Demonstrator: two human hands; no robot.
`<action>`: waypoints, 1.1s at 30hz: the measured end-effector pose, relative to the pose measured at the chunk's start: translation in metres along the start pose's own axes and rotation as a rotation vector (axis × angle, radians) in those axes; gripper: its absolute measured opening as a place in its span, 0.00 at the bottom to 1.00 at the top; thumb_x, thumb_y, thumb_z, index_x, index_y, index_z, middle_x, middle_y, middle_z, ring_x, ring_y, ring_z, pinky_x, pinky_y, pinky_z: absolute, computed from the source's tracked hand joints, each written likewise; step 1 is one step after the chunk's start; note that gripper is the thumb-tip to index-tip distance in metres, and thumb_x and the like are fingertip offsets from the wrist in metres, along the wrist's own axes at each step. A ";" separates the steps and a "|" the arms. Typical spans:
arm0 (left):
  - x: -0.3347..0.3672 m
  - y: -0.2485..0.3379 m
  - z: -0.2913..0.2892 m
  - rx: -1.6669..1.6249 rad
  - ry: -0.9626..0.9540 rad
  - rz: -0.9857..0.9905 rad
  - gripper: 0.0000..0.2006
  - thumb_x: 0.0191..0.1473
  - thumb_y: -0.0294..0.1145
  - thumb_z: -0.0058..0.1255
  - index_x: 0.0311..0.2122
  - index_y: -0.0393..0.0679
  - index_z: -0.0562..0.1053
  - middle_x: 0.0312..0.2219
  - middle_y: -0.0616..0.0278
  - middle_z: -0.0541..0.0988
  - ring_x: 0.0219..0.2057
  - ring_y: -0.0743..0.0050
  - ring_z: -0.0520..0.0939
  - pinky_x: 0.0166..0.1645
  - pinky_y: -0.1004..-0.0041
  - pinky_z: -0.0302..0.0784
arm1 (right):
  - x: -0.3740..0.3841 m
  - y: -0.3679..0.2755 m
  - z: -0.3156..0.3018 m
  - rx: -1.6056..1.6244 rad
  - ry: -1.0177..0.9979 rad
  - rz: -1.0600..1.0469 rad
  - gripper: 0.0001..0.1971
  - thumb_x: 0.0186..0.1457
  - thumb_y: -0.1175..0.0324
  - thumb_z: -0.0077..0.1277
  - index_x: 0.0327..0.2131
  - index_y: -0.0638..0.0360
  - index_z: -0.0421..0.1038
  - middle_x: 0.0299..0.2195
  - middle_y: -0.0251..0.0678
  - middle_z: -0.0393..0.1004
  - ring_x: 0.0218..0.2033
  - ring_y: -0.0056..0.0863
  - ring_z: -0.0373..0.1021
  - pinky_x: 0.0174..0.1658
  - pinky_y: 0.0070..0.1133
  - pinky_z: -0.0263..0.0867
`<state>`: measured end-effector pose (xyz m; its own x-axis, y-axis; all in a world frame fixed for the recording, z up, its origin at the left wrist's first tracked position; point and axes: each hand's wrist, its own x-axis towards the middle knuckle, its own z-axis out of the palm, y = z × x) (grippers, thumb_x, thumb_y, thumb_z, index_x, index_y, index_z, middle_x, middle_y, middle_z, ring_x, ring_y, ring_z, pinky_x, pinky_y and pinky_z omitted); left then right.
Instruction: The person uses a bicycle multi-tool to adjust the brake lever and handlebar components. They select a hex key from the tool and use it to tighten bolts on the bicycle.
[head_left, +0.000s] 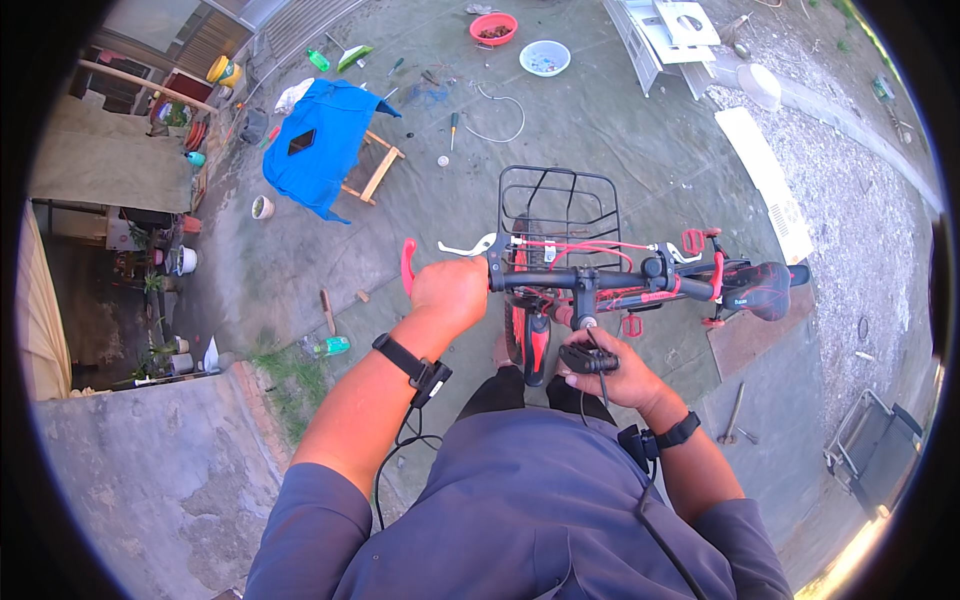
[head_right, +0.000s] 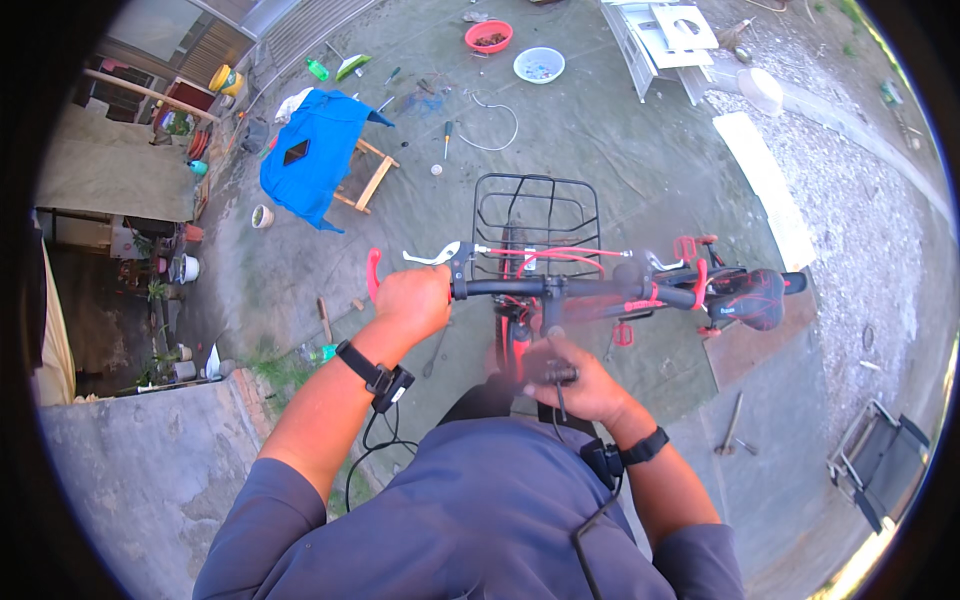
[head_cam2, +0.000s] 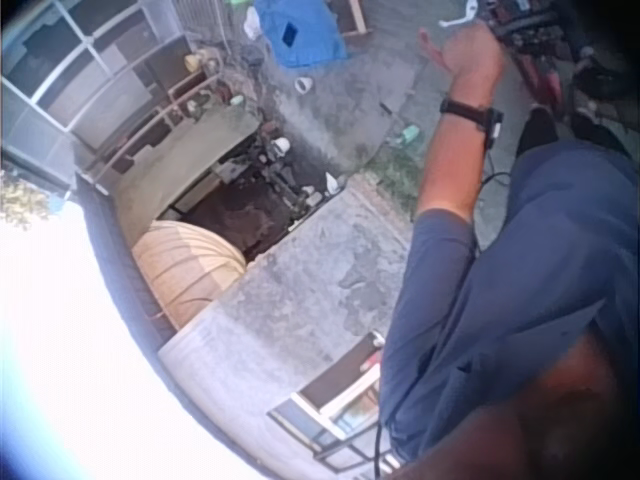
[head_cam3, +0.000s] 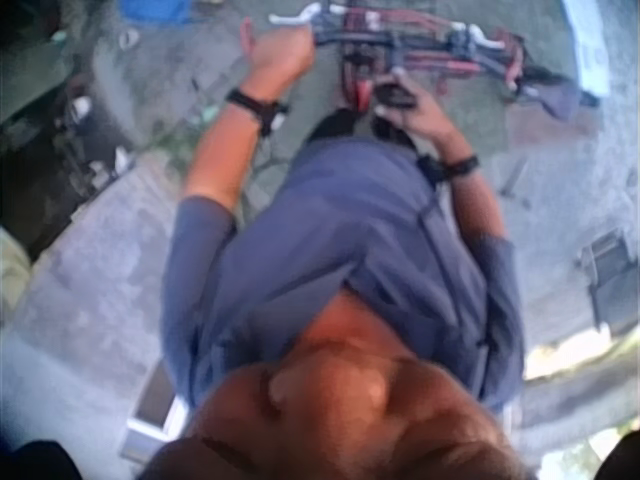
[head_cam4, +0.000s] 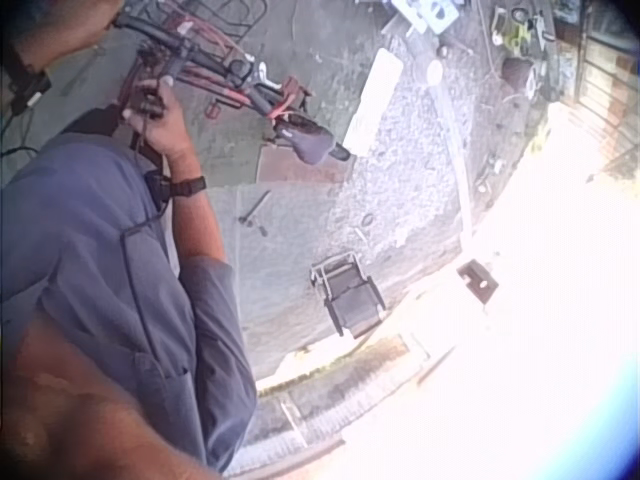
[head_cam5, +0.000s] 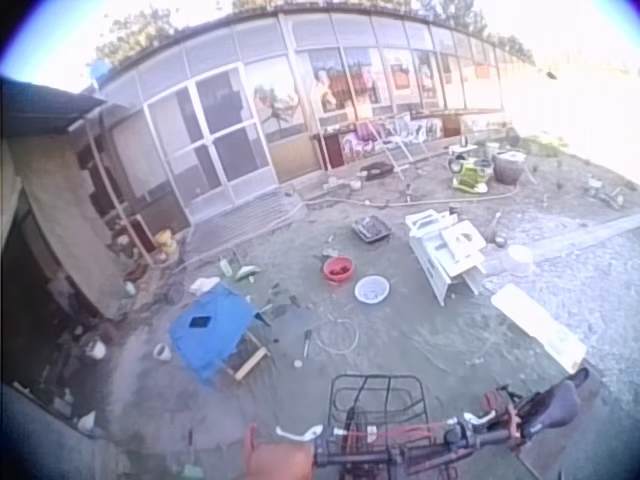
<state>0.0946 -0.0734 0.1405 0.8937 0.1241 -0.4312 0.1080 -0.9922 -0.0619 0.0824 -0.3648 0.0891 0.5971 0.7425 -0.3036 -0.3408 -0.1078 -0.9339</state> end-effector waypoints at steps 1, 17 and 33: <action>0.000 0.001 0.000 0.002 -0.005 -0.003 0.09 0.50 0.33 0.53 0.36 0.42 0.75 0.31 0.55 0.82 0.34 0.54 0.84 0.39 0.57 0.79 | -0.001 0.000 0.000 -0.013 0.006 0.008 0.25 0.50 0.70 0.66 0.52 0.58 0.69 0.43 0.31 0.76 0.46 0.21 0.72 0.52 0.24 0.69; -0.003 0.004 -0.009 -0.020 -0.034 -0.002 0.09 0.51 0.29 0.50 0.37 0.41 0.76 0.33 0.53 0.83 0.36 0.52 0.85 0.40 0.56 0.80 | -0.003 -0.008 0.006 0.000 -0.012 0.011 0.23 0.51 0.72 0.65 0.50 0.62 0.68 0.41 0.31 0.76 0.44 0.19 0.71 0.52 0.21 0.67; -0.012 -0.012 0.021 -0.028 0.457 0.235 0.24 0.42 0.33 0.63 0.47 0.43 0.72 0.47 0.57 0.75 0.51 0.56 0.76 0.55 0.57 0.70 | -0.004 -0.013 0.007 0.005 -0.011 0.025 0.23 0.51 0.72 0.65 0.50 0.60 0.68 0.41 0.29 0.76 0.44 0.18 0.71 0.52 0.21 0.67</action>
<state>0.0729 -0.0629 0.1275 0.9936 -0.1129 0.0073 -0.1130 -0.9935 0.0159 0.0796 -0.3621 0.1036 0.5800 0.7469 -0.3251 -0.3596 -0.1234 -0.9249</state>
